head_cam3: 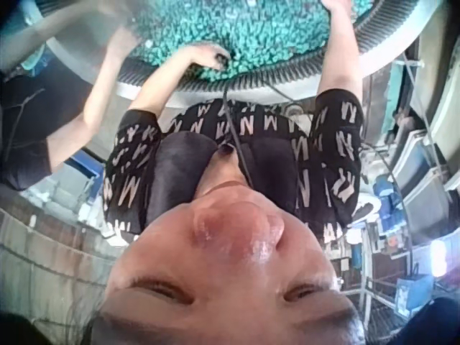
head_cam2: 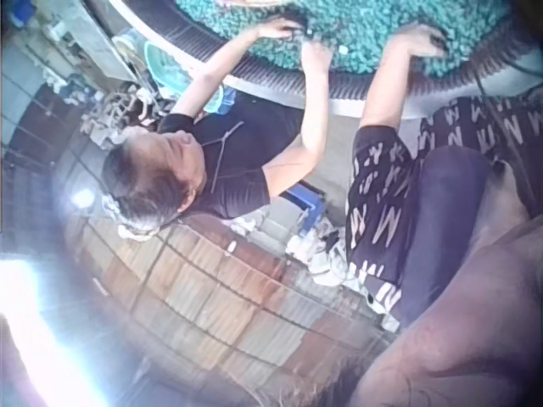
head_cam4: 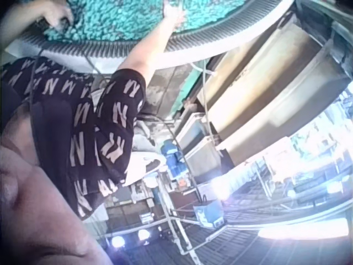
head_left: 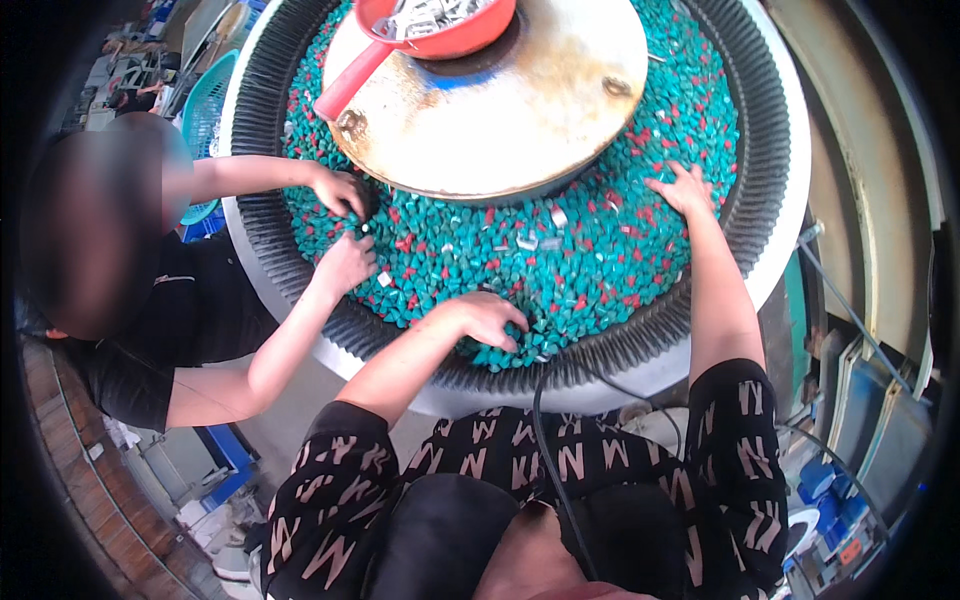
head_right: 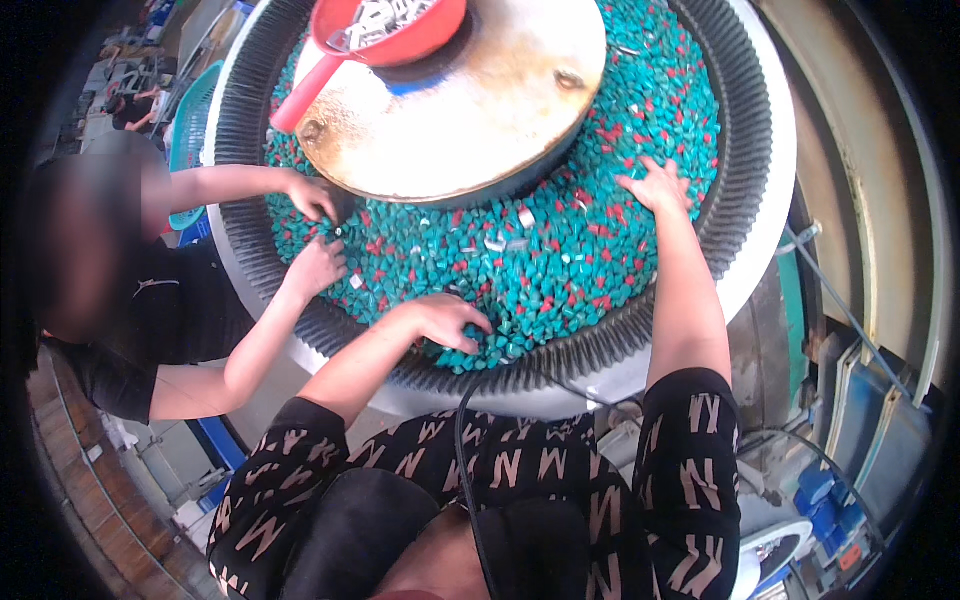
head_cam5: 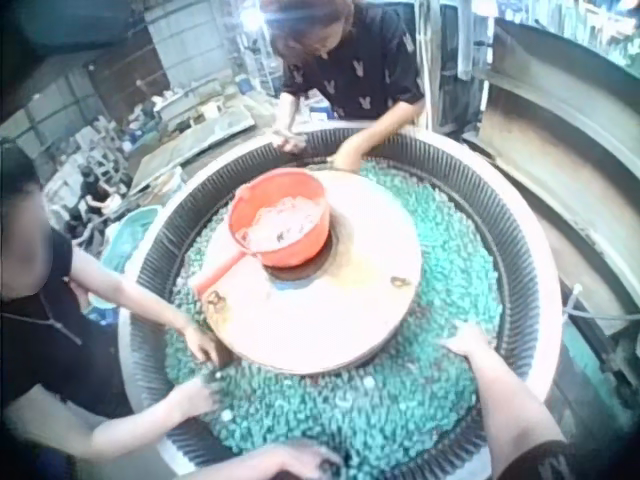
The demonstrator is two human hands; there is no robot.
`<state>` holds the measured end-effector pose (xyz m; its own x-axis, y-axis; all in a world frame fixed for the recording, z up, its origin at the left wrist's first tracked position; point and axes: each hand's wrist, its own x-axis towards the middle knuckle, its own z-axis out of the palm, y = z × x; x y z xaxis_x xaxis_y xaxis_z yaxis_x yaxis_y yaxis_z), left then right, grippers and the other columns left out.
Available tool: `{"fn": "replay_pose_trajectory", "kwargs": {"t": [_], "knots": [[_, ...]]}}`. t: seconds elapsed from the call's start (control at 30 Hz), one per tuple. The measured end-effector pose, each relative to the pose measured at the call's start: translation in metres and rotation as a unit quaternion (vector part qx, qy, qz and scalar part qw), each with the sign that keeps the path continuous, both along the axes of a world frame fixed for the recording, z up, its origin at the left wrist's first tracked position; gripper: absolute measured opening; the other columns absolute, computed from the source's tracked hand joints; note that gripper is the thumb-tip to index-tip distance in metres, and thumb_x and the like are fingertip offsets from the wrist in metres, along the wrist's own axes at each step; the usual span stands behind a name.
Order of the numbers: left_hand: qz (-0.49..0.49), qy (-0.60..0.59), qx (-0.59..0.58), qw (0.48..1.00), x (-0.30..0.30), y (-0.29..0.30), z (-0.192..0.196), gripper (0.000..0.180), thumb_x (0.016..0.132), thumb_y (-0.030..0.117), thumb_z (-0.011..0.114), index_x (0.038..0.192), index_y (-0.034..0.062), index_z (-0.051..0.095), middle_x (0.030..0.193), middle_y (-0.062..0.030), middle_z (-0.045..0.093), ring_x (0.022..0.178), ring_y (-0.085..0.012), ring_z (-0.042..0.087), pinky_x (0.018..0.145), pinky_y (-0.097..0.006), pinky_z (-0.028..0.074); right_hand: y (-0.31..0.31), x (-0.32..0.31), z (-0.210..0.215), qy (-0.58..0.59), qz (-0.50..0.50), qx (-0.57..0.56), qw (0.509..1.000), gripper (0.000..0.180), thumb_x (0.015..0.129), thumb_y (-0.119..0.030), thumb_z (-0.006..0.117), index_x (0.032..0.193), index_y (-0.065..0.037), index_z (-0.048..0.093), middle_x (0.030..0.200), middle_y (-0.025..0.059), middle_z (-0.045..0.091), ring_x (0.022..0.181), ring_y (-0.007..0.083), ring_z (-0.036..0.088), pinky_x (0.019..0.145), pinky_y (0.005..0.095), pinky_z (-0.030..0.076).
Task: The person sorts small green and red plastic pellets on a rotating circular table, picking out white plastic clips and placing them into a red bowl. Another person works alongside, performing the same sorting task.
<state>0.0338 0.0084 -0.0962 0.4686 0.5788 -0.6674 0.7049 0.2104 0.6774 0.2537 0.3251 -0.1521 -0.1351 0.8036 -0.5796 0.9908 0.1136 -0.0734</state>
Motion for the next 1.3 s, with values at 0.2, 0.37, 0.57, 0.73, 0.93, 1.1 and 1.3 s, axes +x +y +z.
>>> {"fn": "replay_pose_trajectory", "kwargs": {"t": [0.2, 0.37, 0.57, 0.73, 0.93, 1.1, 1.3], "knots": [[0.173, 0.087, 0.317, 0.928, -0.005, 0.054, -0.063, 0.039, 0.088, 0.023, 0.056, 0.124, 0.01, 0.053, 0.13, -0.016, 0.049, 0.119, -0.0325, 0.049, 0.099, -0.04, 0.042, -0.032, -0.033, -0.034, 0.077, 0.148, -0.133, 0.977, 0.087, 0.067, -0.064, 0.062, 0.137, -0.016, 0.044, 0.139, 0.0189, 0.042, 0.129, 0.0334, 0.04, 0.107, 0.039, 0.031], [0.19, 0.145, 0.078, 0.968, -0.009, 0.062, -0.098, 0.064, 0.084, 0.05, 0.051, 0.134, 0.0108, 0.044, 0.136, -0.0169, 0.045, 0.126, -0.0319, 0.043, 0.105, -0.042, 0.034, -0.068, -0.048, -0.013, 0.056, 0.214, -0.225, 0.949, 0.086, 0.069, -0.067, 0.057, 0.132, -0.009, 0.049, 0.134, 0.0188, 0.048, 0.116, 0.0331, 0.052, 0.101, 0.0384, 0.037], [0.06, 0.145, -0.092, 0.983, -0.016, 0.016, -0.016, 0.073, 0.07, 0.064, 0.06, 0.129, 0.0214, 0.054, 0.117, -0.0128, 0.062, 0.107, -0.0287, 0.058, 0.097, -0.039, 0.042, -0.116, -0.068, 0.002, 0.04, 0.195, -0.393, 0.898, 0.077, 0.074, -0.068, 0.051, 0.13, -0.015, 0.053, 0.139, 0.0108, 0.045, 0.12, 0.0287, 0.049, 0.103, 0.0377, 0.035], [-0.007, 0.005, -0.093, 0.996, -0.045, -0.05, 0.015, 0.049, 0.069, 0.043, 0.071, 0.109, 0.0156, 0.067, 0.094, -0.0091, 0.07, 0.09, -0.0253, 0.065, 0.085, -0.036, 0.049, -0.158, -0.054, -0.002, 0.149, 0.117, -0.465, 0.865, 0.081, 0.076, -0.072, 0.046, 0.136, -0.018, 0.046, 0.144, 0.0094, 0.038, 0.133, 0.0263, 0.035, 0.109, 0.0394, 0.025], [0.037, 0.011, 0.242, 0.969, 0.009, -0.023, 0.003, 0.036, 0.064, 0.019, 0.074, 0.099, 0.0142, 0.068, 0.101, -0.0074, 0.062, 0.098, -0.025, 0.059, 0.084, -0.037, 0.048, -0.169, -0.054, 0.008, 0.136, -0.046, -0.52, 0.842, 0.093, 0.076, -0.08, 0.036, 0.147, -0.022, 0.022, 0.154, 0.0078, 0.013, 0.142, 0.0266, 0.012, 0.113, 0.0477, 0.01], [-0.05, 0.075, 0.266, 0.96, 0.058, -0.024, -0.005, 0.048, 0.063, 0.023, 0.075, 0.11, 0.0218, 0.065, 0.102, -0.0064, 0.047, 0.102, -0.0254, 0.047, 0.084, -0.041, 0.042, -0.161, -0.053, 0.014, 0.124, -0.107, -0.481, 0.861, 0.099, 0.072, -0.082, 0.039, 0.148, -0.021, 0.02, 0.155, 0.0089, 0.01, 0.142, 0.0308, 0.007, 0.11, 0.0564, 0.009], [0.036, 0.072, 0.272, 0.959, 0.077, -0.019, -0.009, 0.027, 0.065, 0.025, 0.071, 0.09, 0.0151, 0.068, 0.106, -0.0085, 0.048, 0.107, -0.028, 0.045, 0.085, -0.048, 0.038, -0.155, -0.037, -0.005, 0.133, -0.152, -0.504, 0.84, 0.107, 0.068, -0.087, 0.037, 0.149, -0.021, 0.014, 0.155, 0.008, 0.001, 0.141, 0.0333, 0.007, 0.106, 0.0632, 0.01]]}}
